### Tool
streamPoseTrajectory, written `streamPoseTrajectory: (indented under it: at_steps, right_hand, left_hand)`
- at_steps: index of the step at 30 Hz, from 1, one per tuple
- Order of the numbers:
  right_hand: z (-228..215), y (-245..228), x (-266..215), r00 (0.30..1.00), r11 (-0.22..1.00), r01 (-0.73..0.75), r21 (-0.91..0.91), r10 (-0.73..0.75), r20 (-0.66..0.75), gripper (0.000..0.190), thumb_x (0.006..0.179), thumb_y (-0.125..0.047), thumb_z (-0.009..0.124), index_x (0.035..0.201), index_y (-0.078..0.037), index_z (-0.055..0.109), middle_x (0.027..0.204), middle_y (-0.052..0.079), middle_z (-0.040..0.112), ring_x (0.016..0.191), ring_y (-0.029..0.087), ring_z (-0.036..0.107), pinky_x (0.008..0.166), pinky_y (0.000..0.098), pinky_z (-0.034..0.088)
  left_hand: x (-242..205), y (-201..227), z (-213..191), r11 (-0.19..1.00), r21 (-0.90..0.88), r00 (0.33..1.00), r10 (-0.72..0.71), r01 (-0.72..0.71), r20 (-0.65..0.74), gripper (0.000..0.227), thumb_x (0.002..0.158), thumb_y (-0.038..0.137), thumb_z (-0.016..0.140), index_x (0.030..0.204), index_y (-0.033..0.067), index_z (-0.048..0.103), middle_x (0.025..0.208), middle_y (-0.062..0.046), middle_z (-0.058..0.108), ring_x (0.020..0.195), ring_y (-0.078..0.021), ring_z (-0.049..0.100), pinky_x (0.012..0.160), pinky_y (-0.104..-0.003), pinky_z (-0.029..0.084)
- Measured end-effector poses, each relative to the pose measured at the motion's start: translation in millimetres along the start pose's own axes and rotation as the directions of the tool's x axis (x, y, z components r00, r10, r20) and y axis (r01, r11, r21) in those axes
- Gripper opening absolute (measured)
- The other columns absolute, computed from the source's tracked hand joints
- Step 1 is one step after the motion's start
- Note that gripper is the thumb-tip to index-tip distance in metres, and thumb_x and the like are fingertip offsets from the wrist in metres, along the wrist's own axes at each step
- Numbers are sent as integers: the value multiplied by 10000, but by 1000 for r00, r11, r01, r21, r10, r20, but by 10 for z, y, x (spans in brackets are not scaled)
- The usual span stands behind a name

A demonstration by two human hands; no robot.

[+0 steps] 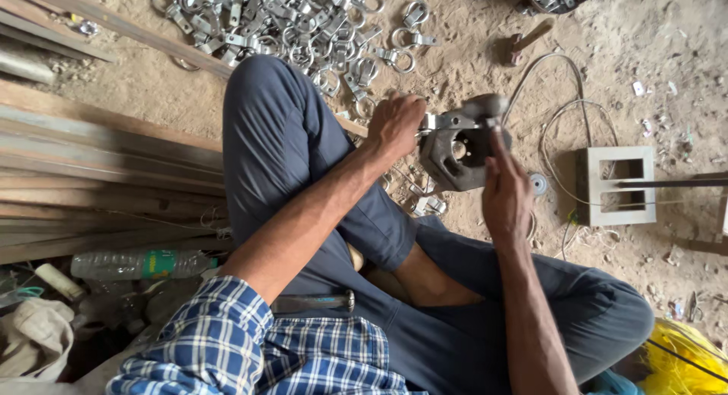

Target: The person sits on the floor and uses a hammer to strike metal parts placed on a small anvil. They repeatedly pick up metal pieces, position them on the anvil, and hit them with the hammer to shape or secure them.

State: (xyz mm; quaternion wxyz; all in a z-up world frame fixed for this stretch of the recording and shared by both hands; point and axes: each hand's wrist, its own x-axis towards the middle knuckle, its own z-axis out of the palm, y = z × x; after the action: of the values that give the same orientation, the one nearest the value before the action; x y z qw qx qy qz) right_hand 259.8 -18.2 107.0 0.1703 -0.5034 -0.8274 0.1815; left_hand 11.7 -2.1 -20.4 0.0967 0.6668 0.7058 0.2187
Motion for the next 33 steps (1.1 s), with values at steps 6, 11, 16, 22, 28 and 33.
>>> streamPoseTrajectory:
  at_steps: [6,11,16,22,28,33]
  right_hand:
    - [-40,55,1,1000,981,-19,194,14,28,452,1108,-123,461,1551,-191,519,815,113,682,495,144,459,413,378,403]
    - [-121,-250,67,988,986,156,57,-157,12,539,1050,-126,563,1583,-191,522,836,207,692,579,124,542,520,415,435]
    - [-172,-342,-85,989,945,-139,295,145,1,510,1065,-153,524,1572,-186,482,715,101,597,518,140,468,466,343,384]
    - [-660,-953,-979,867,347,-357,867,469,169,580,1059,-325,491,1605,-165,378,763,-16,516,466,33,391,394,214,323]
    - [-1032,-1485,-1810,836,245,-405,881,489,248,645,998,-369,561,1571,-131,387,730,-22,482,442,40,389,377,224,310]
    - [-753,-1800,-2216,872,176,-390,904,385,302,707,956,-324,608,1582,-144,334,572,-37,402,382,53,360,355,242,291]
  left_hand:
    - [-22,17,56,998,-58,998,21,-25,-64,266,759,-102,704,990,1,621,939,-143,641,882,-290,587,700,-424,541]
    - [5,46,-58,998,-46,999,33,-35,-27,510,771,-75,760,1259,-26,619,1146,-190,692,993,-296,663,839,-431,573]
    - [-93,186,-492,949,-309,994,-32,64,109,599,725,87,817,1298,99,645,1230,-126,710,1113,-283,671,925,-413,554]
    - [-494,399,-969,468,-835,956,-97,288,276,608,814,126,717,1394,100,535,1068,-63,670,937,-212,652,795,-346,547]
    - [-1411,892,-1751,140,-949,949,106,282,298,288,1031,204,596,1292,88,558,898,-24,622,822,-118,604,701,-286,509]
    - [-1950,1289,-2119,278,-955,993,32,100,114,209,1098,216,571,1257,80,573,889,-1,613,816,-93,577,741,-256,492]
